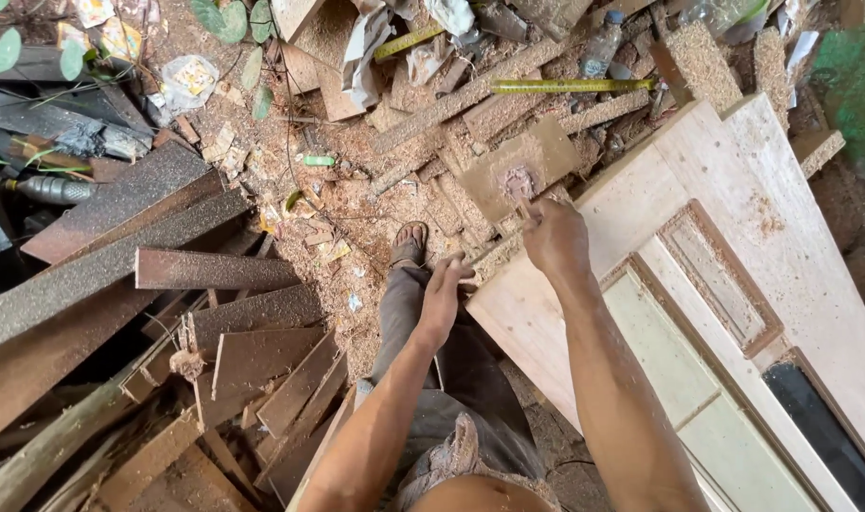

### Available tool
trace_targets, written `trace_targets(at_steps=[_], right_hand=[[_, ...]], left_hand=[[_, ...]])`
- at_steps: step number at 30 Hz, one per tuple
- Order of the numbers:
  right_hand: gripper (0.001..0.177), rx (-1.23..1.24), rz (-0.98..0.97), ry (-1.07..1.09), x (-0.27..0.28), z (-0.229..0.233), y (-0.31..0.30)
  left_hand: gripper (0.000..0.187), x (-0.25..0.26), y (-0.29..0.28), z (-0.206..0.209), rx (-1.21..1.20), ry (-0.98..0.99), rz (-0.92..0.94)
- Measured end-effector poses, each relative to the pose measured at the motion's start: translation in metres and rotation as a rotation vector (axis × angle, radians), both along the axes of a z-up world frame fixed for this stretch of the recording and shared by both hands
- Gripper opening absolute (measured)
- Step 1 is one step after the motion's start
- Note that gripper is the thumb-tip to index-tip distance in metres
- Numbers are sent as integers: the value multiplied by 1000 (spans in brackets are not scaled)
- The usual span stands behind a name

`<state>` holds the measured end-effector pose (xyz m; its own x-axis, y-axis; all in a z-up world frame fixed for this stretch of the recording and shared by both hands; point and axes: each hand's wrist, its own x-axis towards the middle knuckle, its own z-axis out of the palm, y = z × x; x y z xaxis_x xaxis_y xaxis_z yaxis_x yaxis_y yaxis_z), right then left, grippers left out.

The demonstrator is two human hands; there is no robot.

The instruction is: Sanding a wooden door frame and cleaning its grooves by hand in a workshop.

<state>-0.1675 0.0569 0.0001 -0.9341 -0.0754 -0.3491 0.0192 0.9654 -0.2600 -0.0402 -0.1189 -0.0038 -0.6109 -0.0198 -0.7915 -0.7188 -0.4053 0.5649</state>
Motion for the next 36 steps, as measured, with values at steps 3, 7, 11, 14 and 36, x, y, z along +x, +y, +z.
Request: trace_targets(at_steps=[3, 7, 11, 14, 36], right_hand=[[28, 21, -164, -112, -21, -3, -23], [30, 159, -209, -198, -36, -42, -17], [26, 152, -262, -138, -38, -38, -25], [27, 169, -226, -116, -37, -44, -25], [39, -868, -1097, -264, -27, 38, -46]], left_hand=[[61, -40, 1, -45, -126, -34, -179], [74, -87, 10, -58, -209, -109, -359], [71, -94, 27, -105, -225, -100, -412], [58, -101, 21, -87, -230, -54, -394], [36, -113, 23, -121, -150, -123, -326]])
